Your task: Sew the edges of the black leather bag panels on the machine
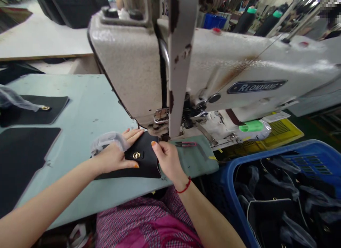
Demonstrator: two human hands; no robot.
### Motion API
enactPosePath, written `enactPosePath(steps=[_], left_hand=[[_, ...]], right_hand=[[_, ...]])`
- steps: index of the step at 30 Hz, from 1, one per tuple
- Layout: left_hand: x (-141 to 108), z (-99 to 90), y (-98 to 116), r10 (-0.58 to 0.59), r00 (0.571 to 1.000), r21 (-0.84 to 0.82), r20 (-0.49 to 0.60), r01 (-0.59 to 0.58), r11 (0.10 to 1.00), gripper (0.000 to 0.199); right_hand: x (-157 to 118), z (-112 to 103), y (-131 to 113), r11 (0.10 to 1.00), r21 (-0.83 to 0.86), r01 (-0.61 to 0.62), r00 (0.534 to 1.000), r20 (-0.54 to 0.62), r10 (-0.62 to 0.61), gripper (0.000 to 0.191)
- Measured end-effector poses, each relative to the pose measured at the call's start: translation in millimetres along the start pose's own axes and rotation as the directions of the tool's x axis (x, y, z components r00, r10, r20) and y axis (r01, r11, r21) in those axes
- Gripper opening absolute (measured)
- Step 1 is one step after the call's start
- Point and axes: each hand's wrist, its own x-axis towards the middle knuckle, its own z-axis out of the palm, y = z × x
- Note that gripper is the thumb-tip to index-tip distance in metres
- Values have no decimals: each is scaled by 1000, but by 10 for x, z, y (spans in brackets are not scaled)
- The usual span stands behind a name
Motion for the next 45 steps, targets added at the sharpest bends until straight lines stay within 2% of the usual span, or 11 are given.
enactPosePath(steps=[3, 9, 12, 20, 23, 26, 30, 33, 36, 45], left_hand=[[57, 2, 90, -43, 999, 72, 12, 42, 997, 102], [3, -108, 525, -210, 978, 205, -9, 207, 957, 94], [33, -154, 637, -268, 963, 230, -21, 265, 936, 92], [95, -222, 567, -259, 965, 338, -30, 253, 906, 86], [112, -223, 523, -241, 970, 376, -34, 236, 896, 85], [125, -229, 520, -243, 970, 428, -29, 232, 874, 85], [146, -269, 584, -254, 967, 495, -13, 227, 839, 87], [164, -303, 626, -266, 964, 501, 2, 229, 835, 87], [179, -331, 638, -273, 962, 484, 20, 230, 844, 85], [234, -421, 573, -251, 967, 532, 50, 187, 826, 86]], right_hand=[[12, -58, 11, 1000, -21, 7, 1000, 15, -7, 48], [94, -260, -16, 1000, -7, -25, 988, 151, 26, 47], [144, -311, -32, 999, 21, -28, 980, 196, 24, 46], [187, -327, -136, 1000, -26, -1, 988, 152, 5, 47], [46, -408, -114, 998, -42, 52, 982, 183, -43, 48], [-188, -494, 9, 993, -92, 73, 974, 221, -51, 47], [-447, -516, 236, 995, -98, -2, 971, 239, 26, 42], [-521, -473, 322, 997, -65, -29, 978, 206, 42, 41], [-532, -432, 318, 998, -50, -41, 983, 176, 49, 44], [-484, -401, 245, 992, 45, -120, 977, 185, 110, 48]])
